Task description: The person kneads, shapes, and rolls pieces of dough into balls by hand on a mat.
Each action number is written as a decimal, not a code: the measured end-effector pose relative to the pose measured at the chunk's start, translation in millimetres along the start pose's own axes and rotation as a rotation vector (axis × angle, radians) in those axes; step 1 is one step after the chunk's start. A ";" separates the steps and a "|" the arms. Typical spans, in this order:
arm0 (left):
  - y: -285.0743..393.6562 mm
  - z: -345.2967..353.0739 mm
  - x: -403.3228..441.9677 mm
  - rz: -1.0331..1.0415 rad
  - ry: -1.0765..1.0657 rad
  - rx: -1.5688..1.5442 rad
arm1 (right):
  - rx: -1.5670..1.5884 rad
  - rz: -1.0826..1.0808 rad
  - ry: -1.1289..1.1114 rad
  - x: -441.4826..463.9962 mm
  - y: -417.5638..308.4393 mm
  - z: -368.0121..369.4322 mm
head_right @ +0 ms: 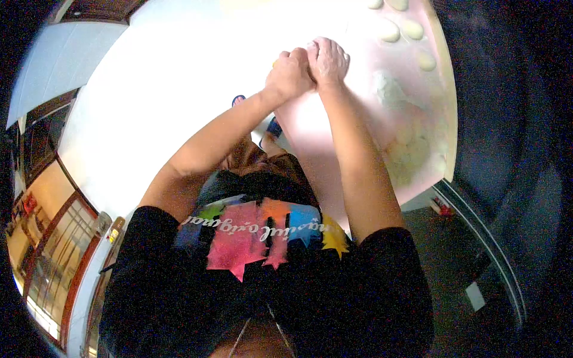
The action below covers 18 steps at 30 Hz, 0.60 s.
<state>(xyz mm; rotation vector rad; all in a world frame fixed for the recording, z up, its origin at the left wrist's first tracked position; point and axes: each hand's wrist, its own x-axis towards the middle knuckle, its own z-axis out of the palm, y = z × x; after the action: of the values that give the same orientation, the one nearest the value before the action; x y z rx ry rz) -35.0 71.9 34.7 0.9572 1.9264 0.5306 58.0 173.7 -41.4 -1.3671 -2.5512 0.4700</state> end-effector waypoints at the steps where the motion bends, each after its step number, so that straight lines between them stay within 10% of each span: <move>1: 0.3 0.8 9.6 0.017 -0.035 0.092 | 0.086 0.005 0.009 0.5 3.1 1.7; 2: -3.2 6.0 15.1 0.031 -0.033 0.097 | 0.083 0.008 0.023 -2.2 9.7 1.2; 4: -14.5 25.5 16.3 0.118 -0.030 0.222 | 1.405 0.313 -0.076 -26.4 30.2 -12.5; 10: -10.5 22.0 -19.7 0.048 0.027 0.060 | -0.476 0.056 0.227 -55.7 116.8 -60.5; 18: -19.1 21.8 -19.8 0.111 0.053 0.069 | -0.150 -0.116 0.097 -128.9 99.8 -57.8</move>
<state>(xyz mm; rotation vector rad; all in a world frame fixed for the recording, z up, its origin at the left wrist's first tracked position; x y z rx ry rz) -18.1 44.4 21.1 1.1100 1.9578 0.5614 224.4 128.1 -29.2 -1.2458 -2.6122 0.1911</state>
